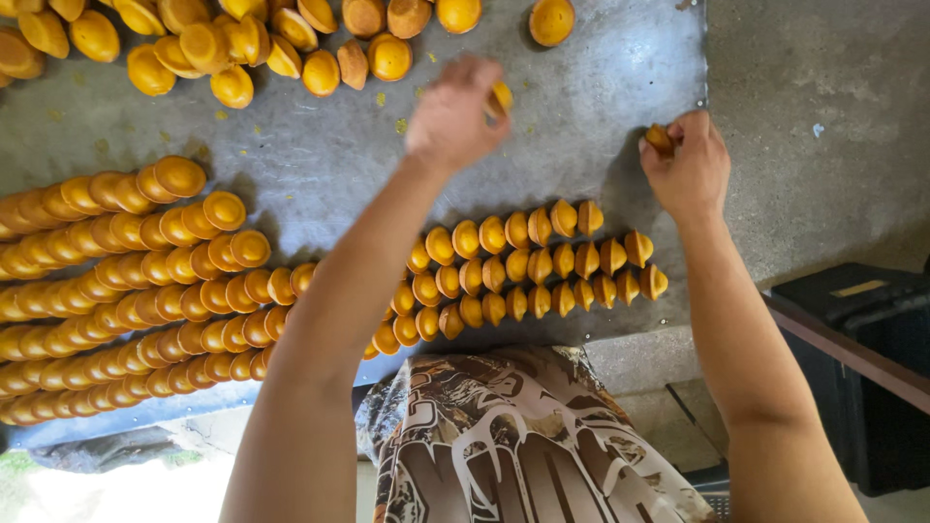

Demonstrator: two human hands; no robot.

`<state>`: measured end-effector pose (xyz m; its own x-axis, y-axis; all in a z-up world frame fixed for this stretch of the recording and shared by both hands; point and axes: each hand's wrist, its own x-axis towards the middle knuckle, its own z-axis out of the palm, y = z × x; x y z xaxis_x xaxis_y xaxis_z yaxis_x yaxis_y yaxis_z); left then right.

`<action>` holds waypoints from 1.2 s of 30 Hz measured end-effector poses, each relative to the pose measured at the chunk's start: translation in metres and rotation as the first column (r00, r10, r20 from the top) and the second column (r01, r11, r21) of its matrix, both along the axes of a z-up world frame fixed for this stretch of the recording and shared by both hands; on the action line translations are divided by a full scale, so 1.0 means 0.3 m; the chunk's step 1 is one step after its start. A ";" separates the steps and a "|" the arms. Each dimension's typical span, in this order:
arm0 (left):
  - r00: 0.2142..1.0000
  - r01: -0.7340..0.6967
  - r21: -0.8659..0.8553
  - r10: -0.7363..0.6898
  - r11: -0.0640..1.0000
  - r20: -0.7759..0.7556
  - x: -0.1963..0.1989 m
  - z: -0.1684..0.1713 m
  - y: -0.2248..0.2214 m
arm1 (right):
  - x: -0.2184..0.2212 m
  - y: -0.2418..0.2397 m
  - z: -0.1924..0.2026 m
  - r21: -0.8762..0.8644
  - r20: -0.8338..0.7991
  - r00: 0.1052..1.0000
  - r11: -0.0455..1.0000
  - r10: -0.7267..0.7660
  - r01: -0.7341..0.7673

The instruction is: The person organizes small, round pastries on a metal table by hand, arranging them into neat rows.

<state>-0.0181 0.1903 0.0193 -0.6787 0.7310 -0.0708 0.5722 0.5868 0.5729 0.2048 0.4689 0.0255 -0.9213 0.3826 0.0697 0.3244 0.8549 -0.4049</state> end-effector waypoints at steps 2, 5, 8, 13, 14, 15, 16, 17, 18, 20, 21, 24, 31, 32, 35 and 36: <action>0.980 0.034 0.066 -0.046 0.997 0.196 0.141 0.039 0.073 | 0.063 0.002 0.046 0.026 0.055 0.997 0.998 0.056 -0.057; 0.961 0.035 0.205 -0.089 0.978 0.261 0.351 0.092 0.178 | 0.132 -0.014 0.076 -0.156 0.136 0.991 0.988 0.006 0.016; 0.902 0.173 0.091 -0.195 0.981 0.385 0.458 0.104 0.258 | 0.160 -0.025 0.087 -0.286 0.205 0.978 0.953 -0.037 0.096; 0.919 0.154 0.011 -0.147 0.988 0.367 0.549 0.085 0.280 | 0.156 -0.046 0.138 -0.336 0.268 0.962 0.930 -0.059 0.151; 0.913 0.166 -0.032 -0.141 0.986 0.382 0.556 0.083 0.280 | 0.155 -0.049 0.145 -0.367 0.274 0.961 0.921 -0.032 0.135; 0.913 0.166 -0.032 -0.142 0.986 0.382 0.556 0.081 0.282 | 0.156 -0.052 0.148 -0.366 0.274 0.961 0.921 -0.032 0.135; 0.907 0.183 -0.047 -0.151 0.982 0.393 0.552 0.080 0.284 | 0.158 -0.057 0.148 -0.326 0.325 0.946 0.937 -0.014 0.126; 0.902 0.196 -0.062 -0.155 0.979 0.403 0.549 0.082 0.282 | 0.158 -0.061 0.145 -0.287 0.373 0.928 0.952 0.006 0.109; 0.904 0.191 -0.062 -0.151 0.980 0.401 0.550 0.091 0.273 | 0.165 -0.069 0.144 -0.287 0.372 0.928 0.952 0.011 0.104; 0.935 0.155 0.111 -0.182 0.982 0.305 0.520 0.121 0.247 | 0.165 -0.087 0.136 -0.303 0.446 0.895 0.940 -0.009 0.160; 0.943 0.128 0.100 -0.152 0.987 0.295 0.495 0.141 0.215 | 0.161 -0.092 0.133 -0.314 0.434 0.901 0.941 0.021 0.129; 0.931 0.076 0.126 -0.115 0.989 0.347 0.406 0.200 0.041 | 0.161 -0.082 0.158 -0.237 0.292 0.956 0.971 0.028 0.044; 0.884 -0.461 0.082 0.449 0.884 0.130 0.136 0.160 -0.600 | -0.122 -0.291 0.172 -0.233 0.074 0.976 0.956 0.203 -0.181; 0.848 -0.530 0.058 0.526 0.846 0.070 0.106 0.132 -0.660 | -0.195 -0.374 0.154 -0.261 0.028 0.957 0.926 0.290 -0.273; 0.754 -0.652 0.008 0.650 0.758 -0.088 -0.027 0.054 -0.755 | -0.468 -0.645 0.087 -0.233 -0.065 0.863 0.833 0.501 -0.502; 0.746 -0.661 0.012 0.660 0.750 -0.090 -0.069 0.032 -0.768 | -0.556 -0.736 0.066 -0.194 -0.096 0.837 0.815 0.538 -0.546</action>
<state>-0.0389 -0.0401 0.0289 -0.9953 0.0968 -0.0004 0.0821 0.8464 0.5262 0.0380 0.2481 0.0453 -0.9822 -0.1690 0.0822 -0.1845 0.7843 -0.5923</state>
